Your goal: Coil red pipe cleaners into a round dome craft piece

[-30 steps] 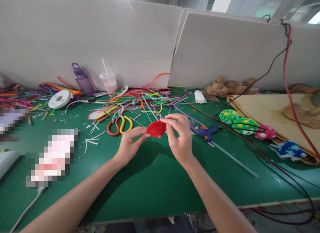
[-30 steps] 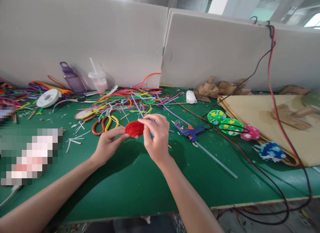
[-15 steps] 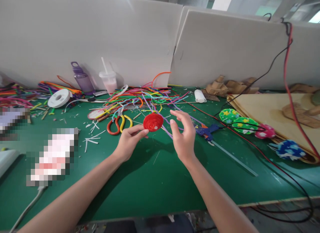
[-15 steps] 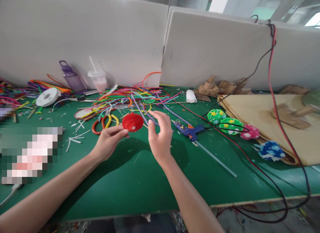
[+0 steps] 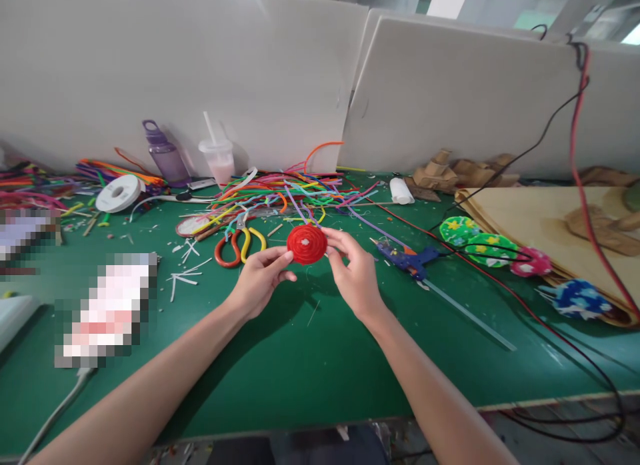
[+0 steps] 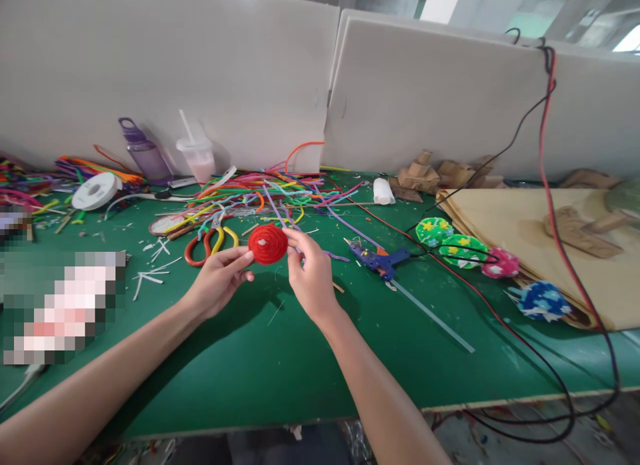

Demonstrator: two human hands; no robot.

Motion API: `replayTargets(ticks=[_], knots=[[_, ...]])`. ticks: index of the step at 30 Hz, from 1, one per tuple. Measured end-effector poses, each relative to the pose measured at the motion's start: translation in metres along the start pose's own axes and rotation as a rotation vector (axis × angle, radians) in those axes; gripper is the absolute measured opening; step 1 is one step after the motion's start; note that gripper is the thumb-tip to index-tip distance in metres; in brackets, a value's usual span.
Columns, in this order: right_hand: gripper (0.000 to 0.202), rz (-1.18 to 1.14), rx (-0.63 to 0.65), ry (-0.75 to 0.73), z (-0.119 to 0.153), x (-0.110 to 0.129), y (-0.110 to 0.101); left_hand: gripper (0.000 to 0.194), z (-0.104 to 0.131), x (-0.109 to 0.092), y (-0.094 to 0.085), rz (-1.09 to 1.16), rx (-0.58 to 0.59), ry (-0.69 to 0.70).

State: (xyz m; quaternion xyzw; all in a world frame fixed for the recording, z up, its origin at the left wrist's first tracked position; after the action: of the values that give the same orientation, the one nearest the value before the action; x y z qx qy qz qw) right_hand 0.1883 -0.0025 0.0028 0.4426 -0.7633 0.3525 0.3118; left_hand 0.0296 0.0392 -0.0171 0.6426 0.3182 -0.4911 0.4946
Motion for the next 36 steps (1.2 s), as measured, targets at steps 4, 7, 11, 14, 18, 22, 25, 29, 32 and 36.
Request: replayTargets(ticks=[4, 7, 11, 14, 18, 22, 25, 29, 32, 36], knots=[[0.036, 0.135, -0.002, -0.118, 0.003, 0.005, 0.002, 0.025, 0.001, 0.000, 0.000, -0.005, -0.021, 0.022], [0.033, 0.141, 0.010, -0.121, 0.002, 0.005, 0.002, 0.025, 0.001, -0.001, -0.001, -0.010, -0.032, 0.034], [0.029, 0.004, -0.004, 0.031, 0.000, 0.000, -0.002, 0.023, 0.001, -0.002, -0.002, -0.055, -0.027, 0.079], [0.027, -0.032, -0.039, 0.152, -0.003, -0.005, -0.005, 0.023, 0.002, -0.003, -0.002, -0.085, -0.028, 0.114], [0.025, -0.079, -0.004, 0.271, -0.006, -0.010, -0.005, 0.026, 0.002, -0.004, 0.001, -0.080, -0.007, 0.079], [0.024, -0.211, 0.014, 0.337, -0.007, -0.014, -0.002, 0.026, 0.003, -0.004, 0.001, -0.091, 0.035, 0.057], [0.024, -0.249, 0.026, 0.371, -0.007, -0.015, -0.001, 0.027, 0.002, -0.004, 0.000, -0.153, 0.075, 0.087], [0.024, -0.279, 0.014, 0.385, -0.006, -0.016, -0.001, 0.025, 0.001, -0.005, -0.002, -0.273, 0.096, 0.145], [0.023, -0.296, 0.029, 0.386, -0.006, -0.018, 0.001, 0.023, 0.001, -0.005, -0.001, -0.300, 0.059, 0.155], [0.021, -0.294, 0.037, 0.379, -0.006, -0.019, 0.001, 0.020, 0.002, -0.004, 0.001, -0.252, 0.037, 0.104]])
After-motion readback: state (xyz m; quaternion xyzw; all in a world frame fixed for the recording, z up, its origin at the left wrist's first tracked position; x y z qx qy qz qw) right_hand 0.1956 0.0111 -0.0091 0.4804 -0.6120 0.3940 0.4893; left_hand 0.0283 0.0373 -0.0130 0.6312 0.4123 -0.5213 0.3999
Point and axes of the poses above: each hand's wrist, its own z-axis away from the middle knuckle, its own y-axis out of the palm, x = y × z, the point moved 4 cm from there along -z, towards the middle knuckle
